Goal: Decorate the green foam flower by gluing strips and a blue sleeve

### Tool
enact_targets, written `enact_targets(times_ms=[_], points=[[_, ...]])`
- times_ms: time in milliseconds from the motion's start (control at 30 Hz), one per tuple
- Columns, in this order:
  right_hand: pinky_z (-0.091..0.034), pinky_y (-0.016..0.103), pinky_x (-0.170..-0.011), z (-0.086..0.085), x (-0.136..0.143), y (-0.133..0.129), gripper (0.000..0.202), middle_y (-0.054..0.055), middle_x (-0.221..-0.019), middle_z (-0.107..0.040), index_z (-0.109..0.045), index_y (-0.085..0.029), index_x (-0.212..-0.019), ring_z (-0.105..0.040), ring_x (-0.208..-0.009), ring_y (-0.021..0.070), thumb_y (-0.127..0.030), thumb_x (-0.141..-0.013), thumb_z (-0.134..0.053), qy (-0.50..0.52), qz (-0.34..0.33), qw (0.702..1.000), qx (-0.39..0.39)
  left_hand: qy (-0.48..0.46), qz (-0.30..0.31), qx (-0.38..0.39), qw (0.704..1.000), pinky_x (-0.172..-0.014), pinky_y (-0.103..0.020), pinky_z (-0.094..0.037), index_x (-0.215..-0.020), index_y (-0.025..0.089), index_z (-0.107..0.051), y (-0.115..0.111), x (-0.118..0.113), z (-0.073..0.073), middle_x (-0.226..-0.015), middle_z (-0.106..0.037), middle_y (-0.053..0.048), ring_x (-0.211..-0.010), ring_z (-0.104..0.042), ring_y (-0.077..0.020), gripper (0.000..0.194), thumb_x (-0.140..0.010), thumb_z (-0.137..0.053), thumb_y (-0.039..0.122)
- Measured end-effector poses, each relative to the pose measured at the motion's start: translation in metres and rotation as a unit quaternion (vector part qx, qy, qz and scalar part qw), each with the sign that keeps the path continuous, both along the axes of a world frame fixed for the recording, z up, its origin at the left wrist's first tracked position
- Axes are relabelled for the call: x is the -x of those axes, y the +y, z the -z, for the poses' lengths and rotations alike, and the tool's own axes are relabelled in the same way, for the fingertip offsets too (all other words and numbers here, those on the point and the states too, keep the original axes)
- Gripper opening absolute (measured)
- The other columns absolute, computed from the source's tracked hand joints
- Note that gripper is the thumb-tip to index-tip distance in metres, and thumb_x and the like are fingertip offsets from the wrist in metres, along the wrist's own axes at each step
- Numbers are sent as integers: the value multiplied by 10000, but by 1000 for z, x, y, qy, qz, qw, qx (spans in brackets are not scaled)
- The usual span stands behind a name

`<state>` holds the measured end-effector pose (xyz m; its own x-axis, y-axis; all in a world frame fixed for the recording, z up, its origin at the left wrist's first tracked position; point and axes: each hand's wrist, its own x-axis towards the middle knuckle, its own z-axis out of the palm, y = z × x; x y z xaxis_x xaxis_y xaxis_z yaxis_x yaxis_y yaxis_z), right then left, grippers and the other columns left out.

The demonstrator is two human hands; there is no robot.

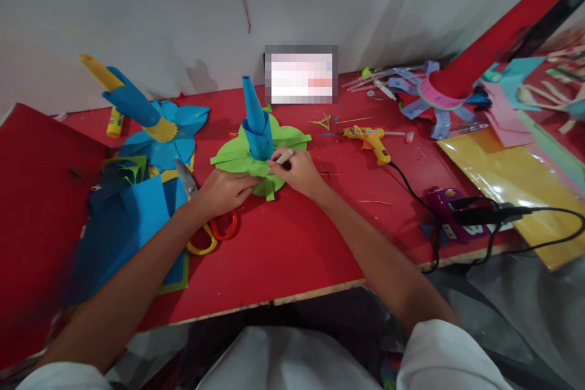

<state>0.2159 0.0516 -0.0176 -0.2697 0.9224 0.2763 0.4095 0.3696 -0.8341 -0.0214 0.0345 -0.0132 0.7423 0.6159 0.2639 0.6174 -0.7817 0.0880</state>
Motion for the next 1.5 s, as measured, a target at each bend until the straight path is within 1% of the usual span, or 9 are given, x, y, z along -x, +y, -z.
enact_targets(times_ms=[100, 300, 500, 600, 700, 800, 1000, 1267, 1500], points=[[-397, 275, -579, 0, 0, 0, 265, 24, -701, -703, -657, -199, -785, -574, -623, 147, -438, -889, -606, 0, -7, 1000, 5, 5, 1, -3, 1000, -616, -282, -433, -1108, 225, -781, 0, 1, 3, -898, -794, -25, -742, -695, -173, 337, -963, -485, 159], [-389, 275, -581, 0, 0, 1, 241, 15, -670, -680, -639, -200, -760, -557, -611, 141, -403, -883, -601, -6, 19, 1000, -12, 1, 4, -6, 1000, -615, -277, -429, -1111, 223, -783, 1, 1, 2, -896, -795, -26, -753, -693, -171, 337, -963, -487, 159], [-380, 273, -565, 0, 0, 0, 218, 2, -651, -653, -641, -196, -749, -516, -580, 125, -382, -861, -619, 17, -14, 1000, 4, 2, -3, 2, 1000, -574, -278, -385, -1123, 228, -782, 0, 1, 2, -905, -799, -23, -724, -690, -165, 354, -953, -482, 149], [-363, 275, -552, 1, -1, -1, 251, -8, -618, -615, -646, -196, -756, -506, -572, 126, -411, -881, -613, 23, 1, 1000, -4, 4, 3, 6, 1000, -540, -283, -342, -1128, 228, -782, 0, 2, 1, -885, -794, -21, -679, -671, -158, 359, -960, -473, 154], [-367, 274, -557, 1, -2, -1, 224, -18, -592, -590, -615, -203, -719, -487, -557, 121, -369, -870, -603, 28, 10, 999, -15, 2, 21, 19, 1000, -529, -282, -322, -1112, 228, -785, 0, 2, -2, -877, -792, -16, -653, -656, -149, 345, -967, -477, 167], [-377, 271, -563, -1, -2, -2, 191, -16, -599, -612, -607, -205, -711, -497, -555, 120, -334, -851, -596, 21, -15, 1000, -10, -1, 37, 32, 999, -540, -276, -332, -1131, 232, -777, -1, 2, -4, -876, -792, -8, -664, -657, -145, 343, -958, -491, 159], [-381, 267, -563, -3, -1, -4, 227, -7, -614, -639, -617, -205, -718, -519, -569, 124, -372, -872, -606, 19, -49, 999, 2, -21, 44, 38, 998, -561, -275, -358, -1081, 229, -780, -2, 2, -7, -878, -797, 10, -690, -677, -143, 316, -956, -501, 150], [-381, 265, -564, 1, 0, -3, 260, -1, -640, -671, -634, -200, -745, -529, -570, 123, -422, -878, -611, 3, -54, 999, 10, -19, 44, 41, 998, -562, -262, -378, -1085, 232, -780, -2, 2, -6, -897, -804, 4, -686, -684, -135, 319, -961, -496, 160], [-405, 276, -591, -4, 0, -4, 174, 7, -647, -707, -611, -210, -703, -574, -591, 142, -308, -845, -591, -10, -19, 1000, 6, -14, 39, 54, 998, -604, -251, -427, -1074, 227, -785, -3, 1, -7, -942, -812, -9, -755, -710, -142, 328, -965, -482, 166]])
